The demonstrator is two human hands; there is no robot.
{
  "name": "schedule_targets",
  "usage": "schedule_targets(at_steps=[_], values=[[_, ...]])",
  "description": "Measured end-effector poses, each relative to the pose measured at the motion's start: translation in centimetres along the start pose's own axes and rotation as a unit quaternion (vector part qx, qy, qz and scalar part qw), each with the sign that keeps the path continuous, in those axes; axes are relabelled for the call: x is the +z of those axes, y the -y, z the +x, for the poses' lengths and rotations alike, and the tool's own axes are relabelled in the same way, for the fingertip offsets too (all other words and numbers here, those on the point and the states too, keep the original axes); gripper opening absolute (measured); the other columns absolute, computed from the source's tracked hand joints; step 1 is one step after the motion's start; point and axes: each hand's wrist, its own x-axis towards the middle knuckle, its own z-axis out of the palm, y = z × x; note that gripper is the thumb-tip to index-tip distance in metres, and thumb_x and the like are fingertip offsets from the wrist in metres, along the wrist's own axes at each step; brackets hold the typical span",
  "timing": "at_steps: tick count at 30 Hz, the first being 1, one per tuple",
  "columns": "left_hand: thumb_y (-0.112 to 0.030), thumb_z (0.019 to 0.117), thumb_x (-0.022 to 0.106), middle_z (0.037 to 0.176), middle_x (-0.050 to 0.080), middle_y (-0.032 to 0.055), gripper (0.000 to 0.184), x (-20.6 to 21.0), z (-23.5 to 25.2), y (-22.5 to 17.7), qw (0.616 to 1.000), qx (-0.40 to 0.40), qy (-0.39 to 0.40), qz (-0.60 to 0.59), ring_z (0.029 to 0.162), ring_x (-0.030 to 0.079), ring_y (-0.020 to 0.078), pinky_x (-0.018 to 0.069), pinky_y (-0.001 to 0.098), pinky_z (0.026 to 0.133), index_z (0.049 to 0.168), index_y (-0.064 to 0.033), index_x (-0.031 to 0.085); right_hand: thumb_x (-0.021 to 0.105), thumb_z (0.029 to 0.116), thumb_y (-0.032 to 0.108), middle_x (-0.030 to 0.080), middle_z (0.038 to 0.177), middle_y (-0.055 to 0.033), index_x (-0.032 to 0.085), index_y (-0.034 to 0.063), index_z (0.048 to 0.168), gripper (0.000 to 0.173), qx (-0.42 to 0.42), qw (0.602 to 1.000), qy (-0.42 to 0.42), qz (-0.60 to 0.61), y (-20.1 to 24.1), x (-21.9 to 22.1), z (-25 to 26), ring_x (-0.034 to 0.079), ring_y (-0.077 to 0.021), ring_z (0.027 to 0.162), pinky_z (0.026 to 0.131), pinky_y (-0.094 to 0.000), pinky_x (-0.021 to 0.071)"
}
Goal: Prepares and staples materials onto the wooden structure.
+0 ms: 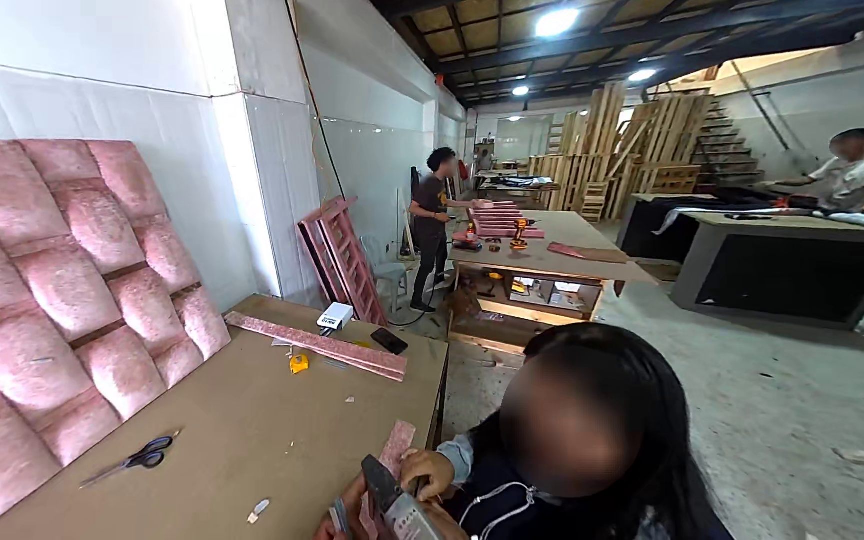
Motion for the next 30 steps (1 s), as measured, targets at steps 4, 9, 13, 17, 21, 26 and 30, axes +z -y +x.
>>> schedule_targets(at_steps=[4,9,13,17,21,26,30], values=[[-0.032,0.1081,0.045,0.141,0.058,0.0261,0.04,-1.9,0.3,-0.6,0.998,0.03,0.05,-0.021,0.132,0.055,0.0338,0.0424,0.0469,0.113,0.11,0.003,0.063,0.08,0.0825,0.056,0.059,0.139,-0.0276,0.054,-0.0099,0.138,0.09,0.0,0.996,-0.004,0.091,0.9,0.5,1.3,0.058,-0.0371,0.13,0.115,-0.0537,0.0468],[-0.039,0.1084,0.048,0.144,0.06,0.0181,0.037,-1.8,2.9,-4.2,0.991,0.074,0.113,0.002,0.138,0.053,0.0327,0.0357,0.0492,0.121,0.103,-0.0093,0.069,0.069,0.0897,0.064,0.071,0.12,-0.0133,0.062,-0.0037,0.126,0.077,-0.006,0.982,-0.052,0.179,3.0,0.6,4.2,0.068,-0.0197,0.114,0.103,-0.0426,0.0553],[-0.038,0.1093,0.047,0.142,0.06,0.0219,0.039,-0.5,6.2,-6.9,0.975,0.113,0.175,0.076,0.141,0.049,0.0397,0.037,0.0532,0.121,0.1,-0.0073,0.068,0.046,0.1016,0.064,0.072,0.117,-0.0213,0.057,0.002,0.132,0.07,-0.005,0.917,-0.054,0.394,0.8,2.0,7.7,0.072,-0.033,0.103,0.095,-0.0505,0.0586],[-0.037,0.1077,0.049,0.141,0.06,0.0267,0.04,0.2,9.1,-7.4,0.975,0.061,0.191,0.096,0.139,0.05,0.0426,0.0399,0.0533,0.119,0.099,-0.0027,0.068,0.06,0.0973,0.058,0.07,0.086,-0.0177,0.06,-0.001,0.12,0.063,0.051,0.873,-0.138,0.465,0.1,4.3,10.8,0.065,-0.0207,0.057,0.057,-0.0376,0.0604],[-0.038,0.1058,0.053,0.141,0.059,0.027,0.04,-1.3,9.1,-5.8,0.992,-0.018,0.116,0.044,0.137,0.052,0.0402,0.0408,0.0502,0.116,0.102,-0.0014,0.069,0.063,0.0986,0.053,0.071,0.08,-0.0163,0.064,-0.0025,0.111,0.057,0.11,0.898,-0.145,0.4,-1.4,6.1,10.6,0.062,-0.0185,0.052,0.053,-0.0349,0.058],[-0.035,0.1052,0.055,0.139,0.059,0.0311,0.039,-3.2,8.5,-4.0,0.997,-0.044,0.067,-0.006,0.138,0.051,0.0443,0.04,0.0512,0.118,0.097,0.0001,0.068,0.054,0.105,0.044,0.067,0.068,-0.0156,0.065,-0.0034,0.109,0.049,0.187,0.89,-0.124,0.397,-2.8,8.3,8.5,0.062,-0.0199,0.05,0.052,-0.0352,0.0578],[-0.037,0.1045,0.055,0.146,0.055,0.0264,0.039,-6.1,8.0,-4.2,0.991,-0.079,0.066,0.086,0.14,0.049,0.041,0.0407,0.0512,0.117,0.102,-0.0003,0.067,0.054,0.1049,0.044,0.062,0.061,-0.0125,0.063,-0.0022,0.112,0.047,0.206,0.881,-0.124,0.408,-4.2,9.5,9.0,0.062,-0.021,0.049,0.052,-0.0367,0.0577]])
